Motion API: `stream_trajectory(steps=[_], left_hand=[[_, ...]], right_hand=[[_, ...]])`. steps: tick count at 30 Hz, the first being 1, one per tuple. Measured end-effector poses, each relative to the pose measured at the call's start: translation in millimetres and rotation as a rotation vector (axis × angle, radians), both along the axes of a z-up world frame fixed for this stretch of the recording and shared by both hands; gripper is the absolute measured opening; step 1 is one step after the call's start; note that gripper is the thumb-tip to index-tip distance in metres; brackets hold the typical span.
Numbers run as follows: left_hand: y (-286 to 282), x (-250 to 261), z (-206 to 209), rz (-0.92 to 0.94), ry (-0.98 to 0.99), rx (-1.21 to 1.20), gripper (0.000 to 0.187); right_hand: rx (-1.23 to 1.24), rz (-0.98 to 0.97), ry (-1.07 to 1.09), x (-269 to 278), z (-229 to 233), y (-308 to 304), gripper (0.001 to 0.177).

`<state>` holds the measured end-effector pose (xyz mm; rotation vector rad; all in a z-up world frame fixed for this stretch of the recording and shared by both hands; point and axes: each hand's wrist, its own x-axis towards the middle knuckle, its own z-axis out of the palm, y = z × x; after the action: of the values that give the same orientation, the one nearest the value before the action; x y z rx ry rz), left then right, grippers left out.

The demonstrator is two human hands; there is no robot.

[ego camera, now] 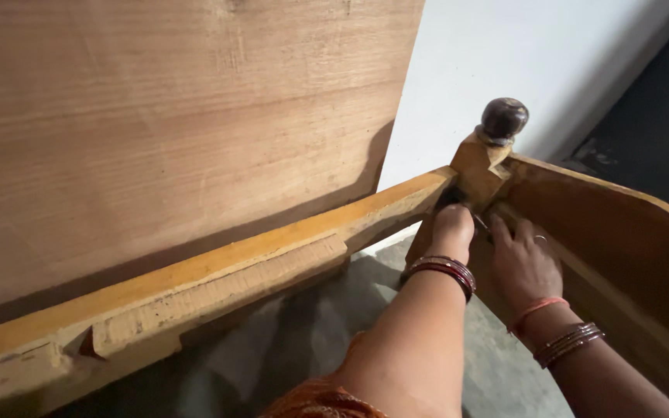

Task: The person uses a screwdriver to remove screws from a wooden bed frame, then picks up and positions two wooden slats into the frame slots. The person aligns and places the slats one at a time.

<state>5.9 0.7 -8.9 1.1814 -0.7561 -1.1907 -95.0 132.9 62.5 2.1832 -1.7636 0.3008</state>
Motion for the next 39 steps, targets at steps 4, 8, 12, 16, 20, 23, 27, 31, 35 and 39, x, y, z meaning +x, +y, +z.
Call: stream_trajectory(steps=[4, 8, 12, 16, 20, 23, 27, 31, 35, 39], left_hand=[[3, -13, 0, -0.101, 0.256, -0.144, 0.034], [21, -29, 7, -0.132, 0.238, -0.246, 0.043], [59, -32, 28, -0.047, -0.237, -0.229, 0.063], [104, -21, 52, -0.081, -0.677, -0.202, 0.064], [128, -16, 73, -0.152, -0.995, -0.152, 0.077], [134, -20, 80, -0.116, -1.141, -0.182, 0.074], [140, -29, 83, -0.151, -1.211, -0.166, 0.072], [154, -38, 89, -0.214, -1.276, -0.118, 0.069], [165, -50, 93, -0.236, -1.334, -0.144, 0.064], [165, -63, 91, -0.17, -1.441, -0.231, 0.062]], right_hand=[[-0.198, 0.229, 0.072, -14, -6, 3, 0.071], [-0.252, 0.262, 0.12, -21, -11, -1, 0.072], [-0.274, 0.236, 0.195, -29, -12, -10, 0.074], [-0.236, 0.269, 0.083, -37, -13, -12, 0.078], [-0.235, 0.284, 0.026, -43, -9, -7, 0.075], [-0.245, 0.307, 0.012, -49, -1, -4, 0.078], [-0.203, 0.304, -0.015, -62, 6, 7, 0.083], [-0.184, 0.282, 0.019, -70, 11, 20, 0.079], [-0.185, 0.267, -0.02, -82, 14, 34, 0.073], [-0.186, 0.254, 0.007, -90, 20, 41, 0.073]])
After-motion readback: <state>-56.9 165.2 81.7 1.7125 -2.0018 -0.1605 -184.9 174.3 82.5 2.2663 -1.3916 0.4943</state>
